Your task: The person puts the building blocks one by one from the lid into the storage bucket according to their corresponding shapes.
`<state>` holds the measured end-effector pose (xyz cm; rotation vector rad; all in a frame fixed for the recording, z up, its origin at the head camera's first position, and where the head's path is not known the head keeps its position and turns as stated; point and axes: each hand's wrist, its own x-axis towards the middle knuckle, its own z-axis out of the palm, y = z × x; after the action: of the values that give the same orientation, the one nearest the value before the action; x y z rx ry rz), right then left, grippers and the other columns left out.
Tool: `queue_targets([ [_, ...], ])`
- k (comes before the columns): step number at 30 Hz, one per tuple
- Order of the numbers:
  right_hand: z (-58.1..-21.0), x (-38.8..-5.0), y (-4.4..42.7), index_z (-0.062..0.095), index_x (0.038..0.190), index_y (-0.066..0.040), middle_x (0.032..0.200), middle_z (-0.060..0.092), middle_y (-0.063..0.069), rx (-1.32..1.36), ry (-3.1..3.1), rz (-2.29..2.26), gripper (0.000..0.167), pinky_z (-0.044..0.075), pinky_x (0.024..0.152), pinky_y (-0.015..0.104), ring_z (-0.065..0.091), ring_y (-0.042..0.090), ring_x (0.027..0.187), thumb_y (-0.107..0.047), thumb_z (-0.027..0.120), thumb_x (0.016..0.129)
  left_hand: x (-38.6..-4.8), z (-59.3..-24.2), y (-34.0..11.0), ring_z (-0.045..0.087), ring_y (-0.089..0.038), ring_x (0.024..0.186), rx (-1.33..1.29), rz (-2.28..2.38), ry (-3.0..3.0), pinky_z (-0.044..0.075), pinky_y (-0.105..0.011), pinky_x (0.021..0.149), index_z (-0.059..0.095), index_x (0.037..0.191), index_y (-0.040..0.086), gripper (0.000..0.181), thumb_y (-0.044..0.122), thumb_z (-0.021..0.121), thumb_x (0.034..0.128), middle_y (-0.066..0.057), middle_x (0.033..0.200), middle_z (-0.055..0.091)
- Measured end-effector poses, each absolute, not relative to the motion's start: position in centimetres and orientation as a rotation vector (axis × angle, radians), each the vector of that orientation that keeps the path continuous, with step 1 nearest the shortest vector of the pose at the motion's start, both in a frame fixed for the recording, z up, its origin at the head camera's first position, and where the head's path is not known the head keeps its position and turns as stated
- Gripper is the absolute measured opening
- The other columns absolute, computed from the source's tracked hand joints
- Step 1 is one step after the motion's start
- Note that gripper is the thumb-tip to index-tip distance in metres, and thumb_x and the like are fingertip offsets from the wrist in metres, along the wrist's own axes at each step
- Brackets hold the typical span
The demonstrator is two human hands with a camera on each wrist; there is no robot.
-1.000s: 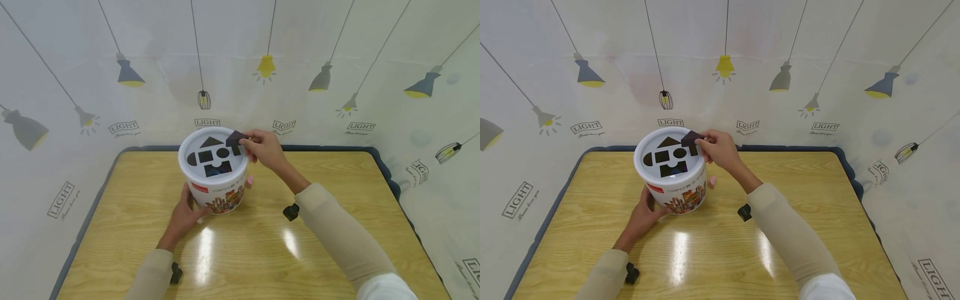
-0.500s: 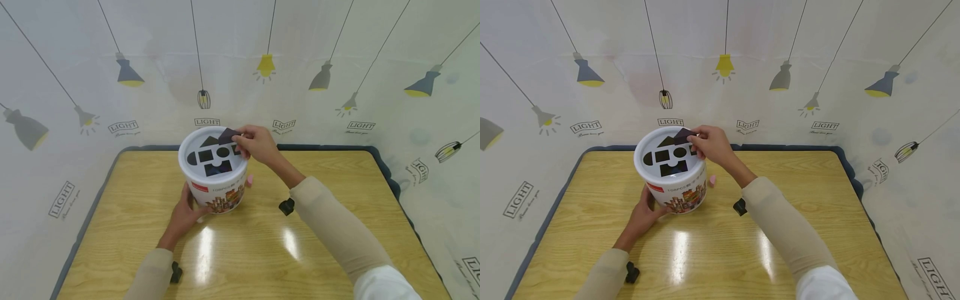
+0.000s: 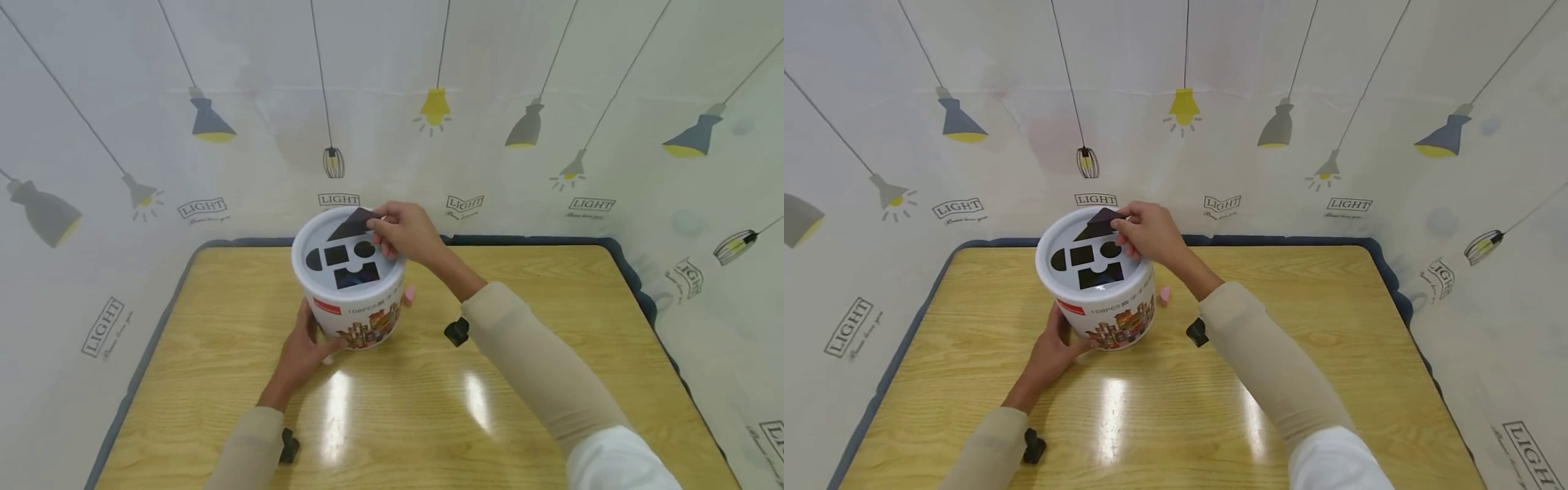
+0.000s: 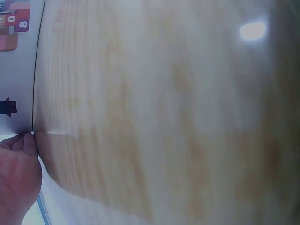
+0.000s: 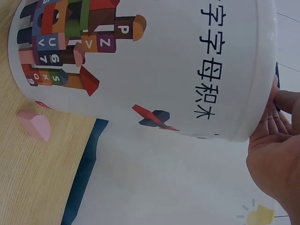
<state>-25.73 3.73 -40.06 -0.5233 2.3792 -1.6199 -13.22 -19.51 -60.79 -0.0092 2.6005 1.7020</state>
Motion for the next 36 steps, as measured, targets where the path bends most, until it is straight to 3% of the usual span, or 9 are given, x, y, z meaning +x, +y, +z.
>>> queue_targets([
  [36, -39.7, -26.7, 0.7, 0.065, 0.113, -0.003, 0.074, 0.068, 0.006, -0.494, 2.463, -1.353, 0.023, 0.058, 0.050, 0.029, 0.062, 0.017, 0.053, -0.018, 0.063, 0.095, -13.3, -60.8, -19.6, 0.019, -0.020, 0.148, -0.011, 1.668, 2.608, 0.021, -0.044, 0.121, 0.000, 0.151, 0.051, 0.118, 0.053, 0.084, 0.0677, 0.007, 0.162, 0.016],
])
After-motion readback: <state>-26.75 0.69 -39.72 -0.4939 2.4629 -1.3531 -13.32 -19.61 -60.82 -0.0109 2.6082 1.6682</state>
